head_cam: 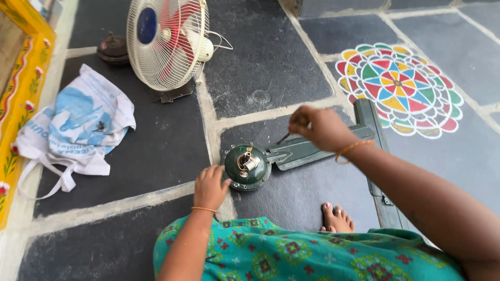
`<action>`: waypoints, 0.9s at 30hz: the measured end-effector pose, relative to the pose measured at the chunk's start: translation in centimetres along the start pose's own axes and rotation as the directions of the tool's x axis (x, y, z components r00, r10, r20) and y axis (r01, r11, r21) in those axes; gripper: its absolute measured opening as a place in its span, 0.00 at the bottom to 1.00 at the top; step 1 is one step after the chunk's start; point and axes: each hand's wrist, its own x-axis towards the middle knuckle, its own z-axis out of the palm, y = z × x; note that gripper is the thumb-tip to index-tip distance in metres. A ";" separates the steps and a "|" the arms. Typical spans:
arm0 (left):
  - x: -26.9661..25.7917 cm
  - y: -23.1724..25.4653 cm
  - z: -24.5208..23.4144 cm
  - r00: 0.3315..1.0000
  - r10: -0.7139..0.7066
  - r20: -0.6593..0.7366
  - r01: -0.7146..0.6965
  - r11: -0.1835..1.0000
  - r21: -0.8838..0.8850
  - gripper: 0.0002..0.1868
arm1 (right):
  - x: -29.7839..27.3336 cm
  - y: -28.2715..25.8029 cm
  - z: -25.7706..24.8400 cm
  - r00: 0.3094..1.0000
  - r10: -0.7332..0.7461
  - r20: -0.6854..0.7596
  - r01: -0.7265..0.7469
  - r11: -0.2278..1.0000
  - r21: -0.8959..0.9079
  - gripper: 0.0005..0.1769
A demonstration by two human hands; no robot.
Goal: The person sits on the floor and uses a screwdriver to attach a fan blade to the motor housing. They align the blade, insert screws, and tighten them to secure the blade in place.
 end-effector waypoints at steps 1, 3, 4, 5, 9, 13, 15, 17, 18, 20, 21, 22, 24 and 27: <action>0.1 0.1 0.4 1.000 0.031 -0.002 -0.031 1.000 0.001 0.30 | 0.2 0.6 1.1 1.000 0.006 0.008 -0.006 1.000 -0.003 0.14; -0.2 0.6 1.3 0.994 0.103 0.042 -0.102 0.995 -0.006 0.32 | -0.4 1.9 2.8 0.999 0.039 0.019 -0.040 0.999 0.030 0.14; 0.5 0.8 1.6 0.989 0.142 0.047 -0.142 0.990 -0.007 0.34 | -0.4 2.4 3.1 0.999 0.049 0.008 -0.049 0.997 0.065 0.14; 0.9 1.2 2.0 0.984 0.168 0.063 -0.169 0.986 0.005 0.35 | -0.4 3.0 3.2 0.998 0.059 -0.003 -0.058 0.993 0.101 0.15; 0.3 0.8 2.5 0.956 0.267 0.125 -0.274 0.961 0.045 0.38 | -0.4 4.4 5.0 0.989 0.150 -0.015 -0.145 0.970 0.193 0.15; 0.0 0.6 3.5 0.924 0.366 0.113 -0.375 0.925 0.064 0.40 | 0.0 5.4 6.5 0.991 0.133 -0.030 -0.124 0.973 0.195 0.13; -0.3 0.4 3.8 0.905 0.391 0.170 -0.407 0.911 0.072 0.40 | 0.5 5.7 7.0 0.994 0.110 -0.025 -0.103 0.979 0.175 0.11; -0.4 0.1 3.9 0.890 0.408 0.204 -0.431 0.899 0.084 0.40 | 0.9 6.1 7.4 0.997 0.072 -0.030 -0.069 0.992 0.109 0.10; -0.5 0.0 4.0 0.886 0.412 0.212 -0.438 0.895 0.089 0.40 | 1.1 6.2 7.5 0.997 0.063 -0.032 -0.060 0.993 0.099 0.10; -0.6 -0.2 4.0 0.884 0.405 0.235 -0.435 0.895 0.095 0.40 | 1.5 6.4 7.7 0.998 0.044 -0.037 -0.041 0.996 0.078 0.11; -0.6 -0.3 4.1 0.885 0.392 0.250 -0.426 0.900 0.096 0.40 | 1.7 6.5 7.8 0.999 0.034 -0.030 -0.032 0.998 0.054 0.10; -0.7 -0.3 4.1 0.887 0.379 0.265 -0.415 0.904 0.097 0.40 | 1.9 6.5 7.8 0.999 0.024 -0.022 -0.024 0.999 0.031 0.10; -0.8 -0.4 4.1 0.889 0.360 0.283 -0.402 0.909 0.106 0.41 | 2.2 6.3 7.9 1.000 0.012 -0.003 -0.012 1.000 -0.010 0.10; -0.9 -0.5 3.9 0.884 0.342 0.318 -0.397 0.910 0.124 0.41 | 2.5 5.8 7.9 1.000 -0.007 0.012 0.008 0.998 -0.058 0.10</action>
